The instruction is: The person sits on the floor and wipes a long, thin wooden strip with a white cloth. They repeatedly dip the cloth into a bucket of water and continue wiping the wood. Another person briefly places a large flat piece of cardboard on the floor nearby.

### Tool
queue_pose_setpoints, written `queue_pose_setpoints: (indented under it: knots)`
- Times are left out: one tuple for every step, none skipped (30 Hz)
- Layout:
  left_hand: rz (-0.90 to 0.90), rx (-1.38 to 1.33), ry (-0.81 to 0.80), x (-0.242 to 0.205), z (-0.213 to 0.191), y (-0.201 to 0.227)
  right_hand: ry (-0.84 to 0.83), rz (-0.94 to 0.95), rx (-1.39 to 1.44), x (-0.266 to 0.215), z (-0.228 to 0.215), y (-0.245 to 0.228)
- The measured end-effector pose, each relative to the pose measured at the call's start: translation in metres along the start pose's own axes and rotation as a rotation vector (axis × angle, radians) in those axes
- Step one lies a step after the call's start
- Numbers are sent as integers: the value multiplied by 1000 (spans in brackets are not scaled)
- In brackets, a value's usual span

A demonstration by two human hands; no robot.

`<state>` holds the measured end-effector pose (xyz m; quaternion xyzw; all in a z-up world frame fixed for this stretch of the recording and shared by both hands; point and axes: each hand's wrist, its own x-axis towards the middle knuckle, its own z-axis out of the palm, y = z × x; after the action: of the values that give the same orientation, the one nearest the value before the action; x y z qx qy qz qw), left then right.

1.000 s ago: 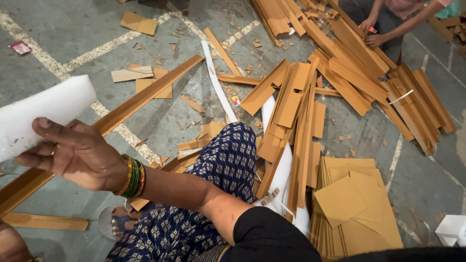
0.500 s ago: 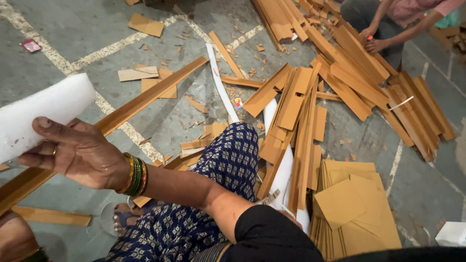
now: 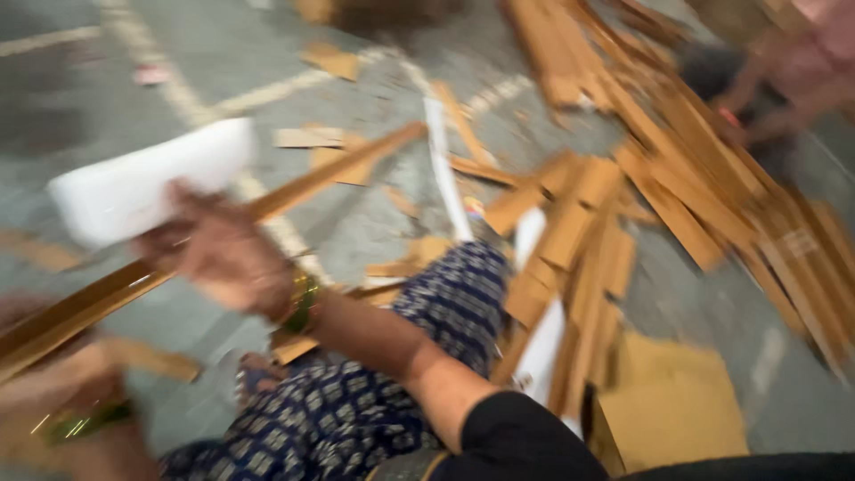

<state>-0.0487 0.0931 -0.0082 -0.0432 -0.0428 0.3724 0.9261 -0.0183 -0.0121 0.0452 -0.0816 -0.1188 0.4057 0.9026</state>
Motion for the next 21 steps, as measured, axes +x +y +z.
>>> queue_pose_setpoints:
  knots:
    - [53, 114, 72, 8, 1, 28, 0, 32, -19, 6, 7, -1]
    - [126, 182, 147, 8, -1, 59, 12, 81, -41, 13, 14, 0]
    - [176, 221, 188, 6, -6, 85, 5, 88, -29, 27, 21, 1]
    - [217, 253, 235, 1, -13, 103, 6, 81, -13, 42, 26, 3]
    - [246, 278, 283, -6, -20, 115, 42, 101, -47, 60, 31, 5]
    - [245, 285, 275, -4, -25, 119, 74, 94, -88, 82, 38, 6]
    - [239, 285, 270, -3, -30, 121, 32, 149, -77, 100, 45, 12]
    - [208, 287, 261, -1, -36, 118, -5, 179, -71, 116, 49, 15]
    - [224, 300, 244, -3, -41, 119, -42, 209, -64, 132, 54, 18]
    - [228, 313, 218, 0, -44, 120, -54, 237, -57, 153, 62, 21]
    - [232, 326, 193, 3, -46, 120, -66, 264, -50, 172, 70, 26]
    - [232, 326, 203, 3, -50, 120, -72, 292, -42, 185, 77, 29]
    - [231, 325, 213, 2, -53, 121, -158, 301, -31, 195, 82, 28]
    - [233, 325, 218, 5, -56, 122, -251, 309, -19, 204, 88, 28]
    - [226, 302, 208, 9, -59, 122, -343, 317, -6, 209, 94, 28]
    - [226, 280, 203, 10, -63, 122, -358, 303, -34, 207, 98, 27]
    - [226, 259, 198, 11, -65, 122, -374, 289, -61, 201, 100, 20]
    - [221, 286, 178, 10, -67, 123, -393, 292, -86, 191, 103, 16]
    - [215, 315, 158, 10, -69, 121, -340, 266, -111, 177, 104, 11]
    - [213, 338, 140, 10, -70, 119, -289, 246, -140, 160, 104, 4]
    - [233, 345, 183, 11, -69, 117, -254, 268, -121, 144, 103, 1]
